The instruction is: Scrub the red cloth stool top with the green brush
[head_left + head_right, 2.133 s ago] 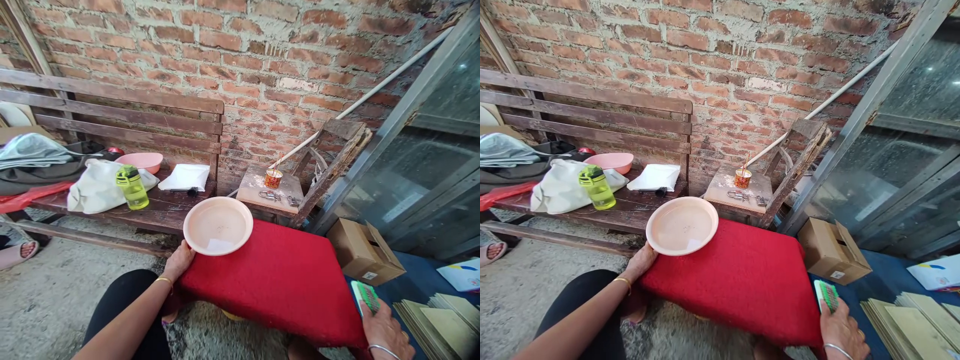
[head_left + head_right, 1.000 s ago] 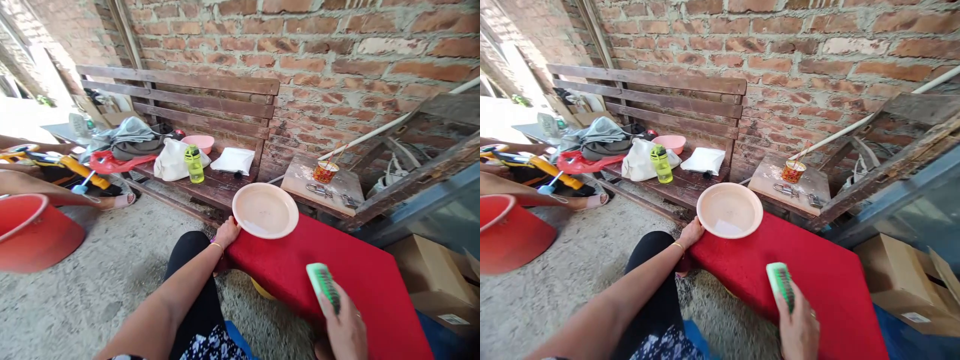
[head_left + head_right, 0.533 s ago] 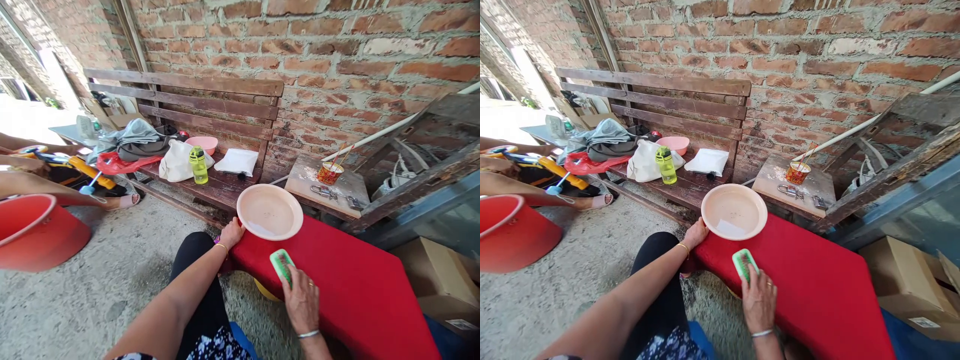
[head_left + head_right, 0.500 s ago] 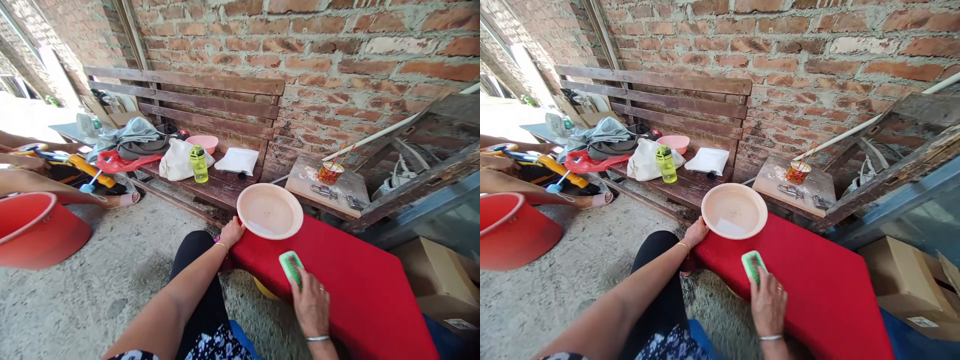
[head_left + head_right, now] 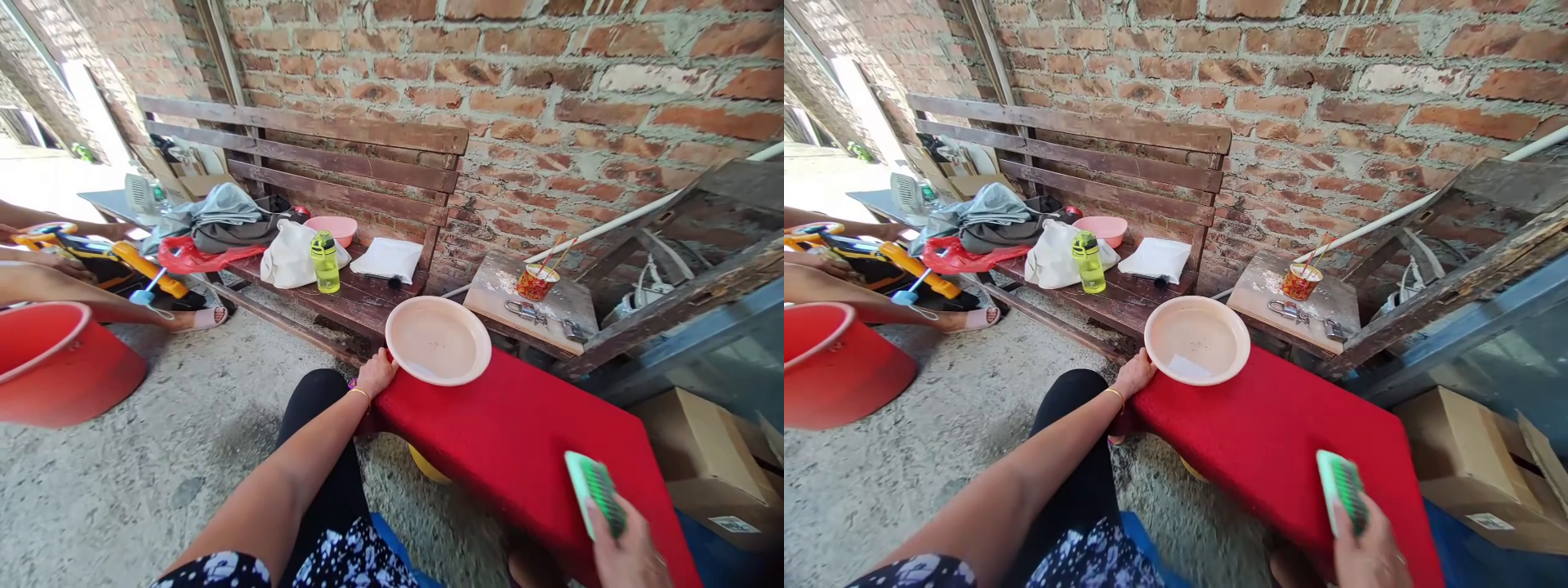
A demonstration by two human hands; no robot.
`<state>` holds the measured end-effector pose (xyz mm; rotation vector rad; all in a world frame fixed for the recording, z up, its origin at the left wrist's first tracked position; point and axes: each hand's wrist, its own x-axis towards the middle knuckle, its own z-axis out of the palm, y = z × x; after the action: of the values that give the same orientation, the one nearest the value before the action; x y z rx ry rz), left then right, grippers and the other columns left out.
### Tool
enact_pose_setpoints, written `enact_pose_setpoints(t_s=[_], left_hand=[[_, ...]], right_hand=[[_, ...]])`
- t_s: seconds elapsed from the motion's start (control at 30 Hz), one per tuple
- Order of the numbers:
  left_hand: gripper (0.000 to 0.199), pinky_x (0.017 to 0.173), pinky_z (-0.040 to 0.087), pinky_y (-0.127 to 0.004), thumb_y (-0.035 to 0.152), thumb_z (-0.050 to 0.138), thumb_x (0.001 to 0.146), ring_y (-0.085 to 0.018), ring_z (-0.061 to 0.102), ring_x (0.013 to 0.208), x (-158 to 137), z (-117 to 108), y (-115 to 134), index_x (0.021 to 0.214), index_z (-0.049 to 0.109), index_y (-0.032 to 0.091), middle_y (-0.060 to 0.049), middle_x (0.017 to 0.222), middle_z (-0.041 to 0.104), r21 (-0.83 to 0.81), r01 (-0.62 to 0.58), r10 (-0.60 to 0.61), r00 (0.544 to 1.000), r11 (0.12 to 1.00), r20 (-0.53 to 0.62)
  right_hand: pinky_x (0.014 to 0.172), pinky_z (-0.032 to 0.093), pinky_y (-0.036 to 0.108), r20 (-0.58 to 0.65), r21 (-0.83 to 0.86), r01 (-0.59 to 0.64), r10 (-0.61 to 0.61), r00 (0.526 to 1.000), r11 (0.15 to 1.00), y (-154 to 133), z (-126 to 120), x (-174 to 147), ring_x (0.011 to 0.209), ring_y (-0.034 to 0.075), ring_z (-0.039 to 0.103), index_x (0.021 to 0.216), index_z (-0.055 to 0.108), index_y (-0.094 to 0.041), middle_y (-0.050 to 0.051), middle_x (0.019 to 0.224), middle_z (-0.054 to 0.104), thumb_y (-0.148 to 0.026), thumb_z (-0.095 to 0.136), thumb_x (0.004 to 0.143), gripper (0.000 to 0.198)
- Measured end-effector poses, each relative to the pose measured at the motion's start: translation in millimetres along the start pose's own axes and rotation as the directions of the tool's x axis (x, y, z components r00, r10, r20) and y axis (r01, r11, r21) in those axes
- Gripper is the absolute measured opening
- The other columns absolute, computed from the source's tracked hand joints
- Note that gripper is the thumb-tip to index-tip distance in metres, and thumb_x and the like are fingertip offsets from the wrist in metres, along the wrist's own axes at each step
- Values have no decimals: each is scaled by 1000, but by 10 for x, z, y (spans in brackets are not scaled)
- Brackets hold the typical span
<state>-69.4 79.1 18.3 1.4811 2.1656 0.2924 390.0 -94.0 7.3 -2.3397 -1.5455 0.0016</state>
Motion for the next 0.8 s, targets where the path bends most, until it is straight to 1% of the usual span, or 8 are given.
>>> enact_pose_setpoints(t_s=[0.1,0.2,0.3,0.4,0.5,0.57,0.67,0.8], left_hand=[[51,94,47,-42,60,33,97,-31,63,117,-4,-5,9,121,49,18,-18,126,64,7,8,-8,1000,1000,1],[50,93,47,-41,59,33,97,-31,63,116,-1,-3,9,121,49,18,-18,125,64,13,9,-9,1000,1000,4],[47,93,47,-40,57,34,97,-30,63,117,5,0,0,120,49,19,-17,125,65,5,-1,1,1000,1000,13],[46,93,47,-42,57,34,97,-31,63,117,6,-2,-6,119,49,19,-17,126,64,-4,-5,5,1000,1000,16],[46,93,47,-44,57,34,97,-32,63,117,5,-7,-3,119,49,20,-17,127,64,-11,2,-1,1000,1000,21],[46,93,47,-44,58,34,97,-32,63,117,5,-11,0,120,49,20,-17,127,64,-9,6,-6,1000,1000,23],[49,93,47,-43,60,33,96,-31,63,117,0,-20,5,121,49,20,-17,126,64,-1,0,0,1000,1000,21],[49,93,47,-44,60,33,96,-32,62,117,-13,-32,14,121,49,20,-17,128,64,-1,4,-4,1000,1000,21]], right_hand=[[80,53,46,59,249,258,-280,958,933,-934,228,-117,97,31,67,126,57,-21,16,116,70,-67,29,91,64],[88,49,43,32,258,534,-560,828,805,-1685,460,-243,107,28,63,126,58,-24,11,119,68,-57,34,97,50],[91,45,44,20,180,690,-704,710,701,-2109,611,-274,108,27,60,129,57,-27,10,120,66,-44,42,99,38],[91,44,41,37,130,743,-752,658,656,-2236,673,-167,106,25,59,130,57,-26,10,119,65,-36,48,98,35],[88,43,39,43,87,728,-733,679,680,-2137,682,0,102,25,60,127,58,-25,10,116,66,-39,47,98,35],[85,43,39,38,46,689,-690,723,724,-1982,663,103,100,25,61,125,59,-23,11,114,67,-43,44,98,36],[81,44,39,36,-41,554,-553,833,832,-1635,573,251,96,27,63,122,59,-18,13,110,69,-46,40,98,41],[74,47,41,33,-149,244,-242,970,958,-966,336,469,87,30,65,123,57,-15,17,106,70,-49,36,95,48]])
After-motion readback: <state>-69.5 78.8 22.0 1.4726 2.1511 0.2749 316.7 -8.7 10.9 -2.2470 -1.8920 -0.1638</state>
